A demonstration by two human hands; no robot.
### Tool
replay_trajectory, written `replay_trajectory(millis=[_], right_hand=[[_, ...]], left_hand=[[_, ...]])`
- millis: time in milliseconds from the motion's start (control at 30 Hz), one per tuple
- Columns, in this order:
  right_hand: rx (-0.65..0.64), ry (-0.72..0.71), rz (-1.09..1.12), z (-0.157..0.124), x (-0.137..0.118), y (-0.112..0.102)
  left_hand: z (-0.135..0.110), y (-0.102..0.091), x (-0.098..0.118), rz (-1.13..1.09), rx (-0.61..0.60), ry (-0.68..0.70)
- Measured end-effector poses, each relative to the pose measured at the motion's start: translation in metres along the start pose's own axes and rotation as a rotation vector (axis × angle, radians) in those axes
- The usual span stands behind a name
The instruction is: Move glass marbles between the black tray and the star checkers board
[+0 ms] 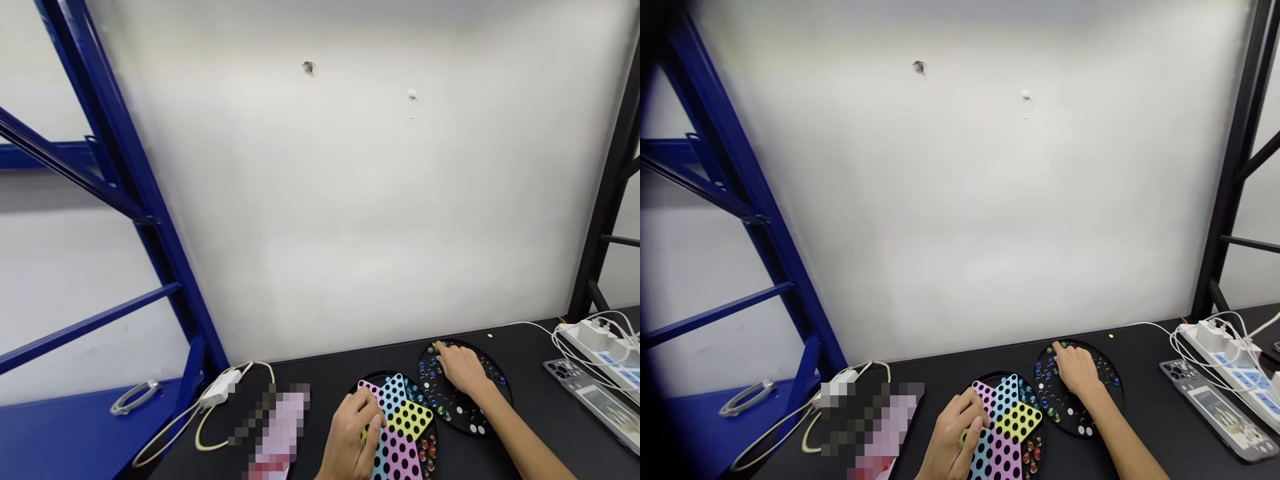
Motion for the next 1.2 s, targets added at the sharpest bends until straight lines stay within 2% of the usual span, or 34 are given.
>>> replay_trajectory(millis=[133,267,400,533,600,667,767,833,900,1033,1200], right_hand=[[0.006,-0.027,0.028,-0.001,-0.008,0.0],[0.028,0.009,0.076,-0.003,-0.001,0.001],[0.087,0.072,0.268,-0.007,0.012,0.0],[0.094,0.008,0.454,-0.015,0.009,-0.001],[0.118,-0.054,0.588,-0.017,0.003,-0.004],[0.158,-0.069,0.822,-0.016,0.001,-0.007],[0.222,0.105,1.269,-0.011,0.013,-0.008],[0.281,0.254,1.4,-0.007,0.027,-0.005],[0.325,0.32,1.35,-0.006,0.04,0.0],[0.325,0.348,1.115,-0.005,0.054,0.011],[0.273,0.286,0.701,0.003,0.038,0.016]], left_hand=[[0.001,-0.001,0.003,0.008,-0.005,0.006],[0.002,-0.003,0.005,0.004,0.016,0.017],[0.003,-0.005,0.006,0.01,0.022,0.036],[0.003,-0.006,0.007,0.021,0.011,0.039],[0.003,-0.006,0.008,0.018,0.008,0.033],[0.003,-0.007,0.008,0.02,0.009,0.027],[0.003,-0.007,0.008,0.026,0.013,0.029],[0.002,-0.007,0.008,0.024,0.01,0.036],[0.001,-0.006,0.007,0.018,0.003,0.035],[0.001,-0.006,0.006,0.014,0.003,0.028],[0.0,-0.002,0.001,0.022,0.017,0.04]])
Point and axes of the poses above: each hand's wrist, its own z-axis towards the middle knuckle, its own y-axis out of the palm, x = y × z, the point moved 2 cm from there along z, towards the middle knuckle, and after that the axes turned 6 degrees about -y, right-handed, at the moved point
